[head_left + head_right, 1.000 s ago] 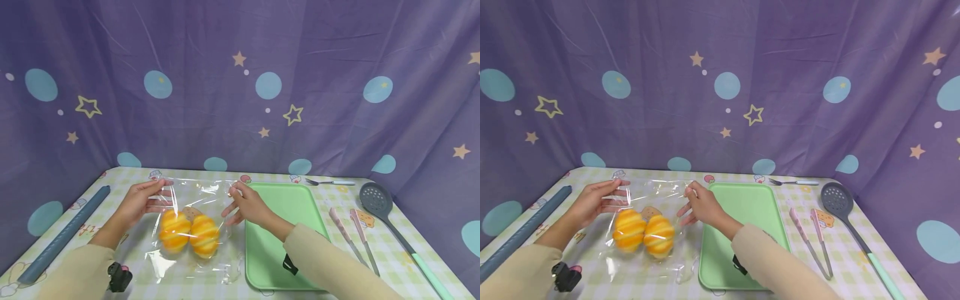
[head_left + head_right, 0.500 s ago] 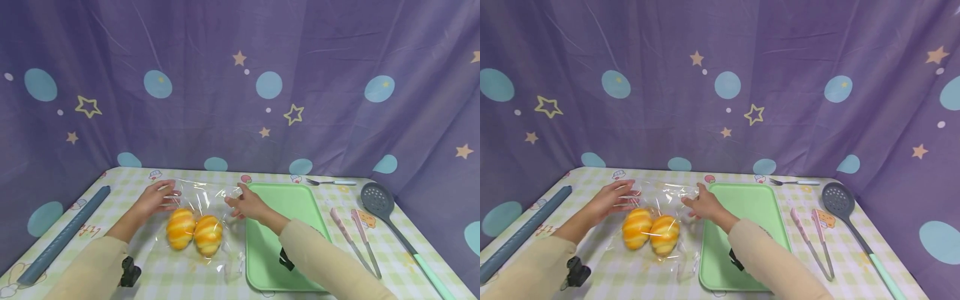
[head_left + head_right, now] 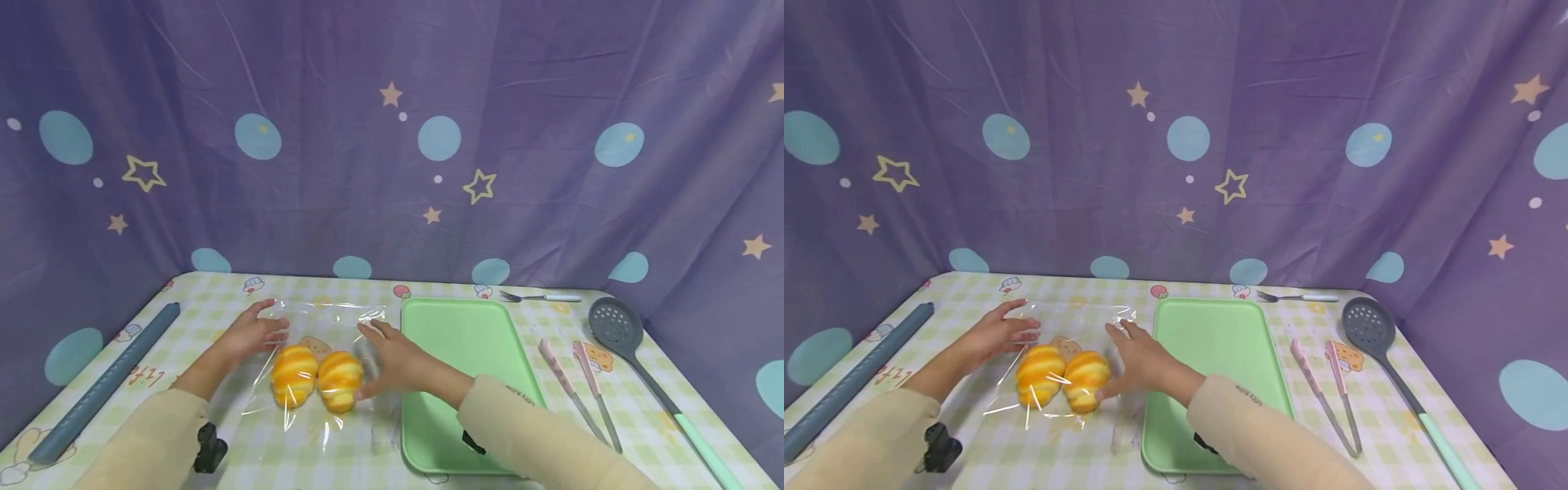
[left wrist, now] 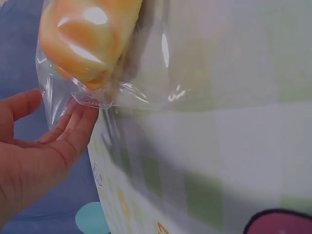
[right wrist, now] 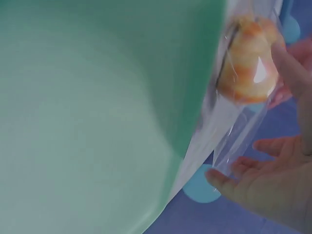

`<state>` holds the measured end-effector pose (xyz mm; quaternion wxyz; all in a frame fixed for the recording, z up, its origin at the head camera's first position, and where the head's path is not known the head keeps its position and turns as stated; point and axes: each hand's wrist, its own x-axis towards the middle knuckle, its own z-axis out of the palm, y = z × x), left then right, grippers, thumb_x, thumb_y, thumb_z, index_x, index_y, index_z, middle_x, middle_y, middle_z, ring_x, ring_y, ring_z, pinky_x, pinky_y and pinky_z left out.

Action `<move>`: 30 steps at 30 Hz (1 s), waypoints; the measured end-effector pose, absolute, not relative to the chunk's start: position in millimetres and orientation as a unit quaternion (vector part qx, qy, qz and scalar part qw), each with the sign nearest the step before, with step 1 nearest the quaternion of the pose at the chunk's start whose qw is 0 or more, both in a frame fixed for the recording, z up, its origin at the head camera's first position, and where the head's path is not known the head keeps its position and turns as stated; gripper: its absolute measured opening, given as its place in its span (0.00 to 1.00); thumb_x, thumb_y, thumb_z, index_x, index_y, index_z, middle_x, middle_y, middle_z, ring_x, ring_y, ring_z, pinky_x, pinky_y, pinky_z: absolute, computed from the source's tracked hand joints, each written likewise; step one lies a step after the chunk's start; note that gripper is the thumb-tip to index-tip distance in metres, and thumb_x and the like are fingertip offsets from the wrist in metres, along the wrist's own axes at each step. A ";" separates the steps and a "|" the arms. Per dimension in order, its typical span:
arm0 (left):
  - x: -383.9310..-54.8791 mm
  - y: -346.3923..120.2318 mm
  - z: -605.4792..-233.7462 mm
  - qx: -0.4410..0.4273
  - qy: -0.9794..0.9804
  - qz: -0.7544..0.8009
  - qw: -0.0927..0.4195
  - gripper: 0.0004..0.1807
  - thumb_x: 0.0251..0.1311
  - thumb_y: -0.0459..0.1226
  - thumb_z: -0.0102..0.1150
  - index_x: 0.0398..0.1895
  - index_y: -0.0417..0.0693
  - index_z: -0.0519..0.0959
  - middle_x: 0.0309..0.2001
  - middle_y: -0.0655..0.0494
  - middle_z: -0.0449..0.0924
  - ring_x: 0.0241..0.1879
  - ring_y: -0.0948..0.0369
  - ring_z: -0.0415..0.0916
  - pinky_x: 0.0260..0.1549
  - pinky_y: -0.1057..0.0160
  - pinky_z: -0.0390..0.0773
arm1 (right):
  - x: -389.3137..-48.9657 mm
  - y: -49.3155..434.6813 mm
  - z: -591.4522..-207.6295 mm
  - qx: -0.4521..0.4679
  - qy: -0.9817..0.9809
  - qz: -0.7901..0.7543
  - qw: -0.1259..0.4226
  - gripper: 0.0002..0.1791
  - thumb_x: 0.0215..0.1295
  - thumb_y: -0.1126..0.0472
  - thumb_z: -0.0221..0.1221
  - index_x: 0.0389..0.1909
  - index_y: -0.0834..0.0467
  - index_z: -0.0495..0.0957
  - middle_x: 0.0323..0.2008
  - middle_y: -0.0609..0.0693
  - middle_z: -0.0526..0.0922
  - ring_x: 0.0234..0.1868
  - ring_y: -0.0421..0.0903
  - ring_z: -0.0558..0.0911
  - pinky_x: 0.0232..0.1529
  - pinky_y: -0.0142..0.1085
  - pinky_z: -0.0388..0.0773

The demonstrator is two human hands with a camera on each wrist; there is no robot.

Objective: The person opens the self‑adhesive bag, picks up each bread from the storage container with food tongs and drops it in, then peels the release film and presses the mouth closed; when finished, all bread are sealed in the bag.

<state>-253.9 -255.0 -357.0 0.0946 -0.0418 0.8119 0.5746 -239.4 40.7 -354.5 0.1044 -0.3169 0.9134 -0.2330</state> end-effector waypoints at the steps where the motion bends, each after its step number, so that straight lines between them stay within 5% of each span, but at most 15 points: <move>1: -254.6 -255.4 -357.8 -0.042 0.818 0.566 0.095 0.40 0.75 0.32 0.46 0.78 0.27 0.36 0.67 0.23 0.65 0.52 0.48 0.82 0.56 0.48 0.79 | -237.2 39.2 -355.1 -0.326 0.915 -0.210 0.107 0.63 0.50 0.44 0.78 0.80 0.60 0.53 0.79 0.60 0.52 0.78 0.57 0.55 0.73 0.56 0.59; 9: -256.2 -255.1 -365.2 -0.036 0.831 0.547 0.093 0.41 0.74 0.31 0.49 0.78 0.27 0.36 0.52 0.26 0.75 0.35 0.61 0.78 0.38 0.63 0.82 | -227.4 33.0 -361.2 -0.319 0.931 -0.102 0.143 0.70 0.47 0.36 0.77 0.82 0.57 0.45 0.82 0.54 0.44 0.81 0.50 0.45 0.77 0.56 0.46; 15: -253.9 -252.7 -365.0 -0.045 0.835 0.541 0.091 0.41 0.75 0.31 0.50 0.78 0.28 0.37 0.54 0.25 0.73 0.33 0.62 0.77 0.34 0.66 0.80 | -227.9 31.7 -362.7 -0.317 0.932 -0.104 0.144 0.71 0.47 0.36 0.77 0.82 0.56 0.43 0.82 0.54 0.43 0.81 0.51 0.45 0.76 0.58 0.46; 23: -247.5 -253.7 -357.3 -0.036 0.860 0.503 0.076 0.38 0.79 0.38 0.45 0.78 0.28 0.38 0.66 0.20 0.63 0.53 0.41 0.77 0.50 0.50 0.82 | -230.0 40.4 -364.2 -0.334 0.920 -0.157 0.130 0.70 0.48 0.38 0.78 0.83 0.54 0.43 0.82 0.55 0.41 0.81 0.53 0.45 0.76 0.59 0.46; 30: -239.7 -254.6 -347.7 0.020 0.937 0.349 -0.018 0.32 0.79 0.41 0.46 0.75 0.30 0.54 0.67 0.22 0.64 0.60 0.30 0.72 0.58 0.35 0.71 | -236.5 68.0 -354.6 -0.339 0.912 -0.230 0.022 0.45 0.68 0.47 0.66 0.79 0.58 0.57 0.79 0.60 0.55 0.76 0.62 0.58 0.72 0.62 0.53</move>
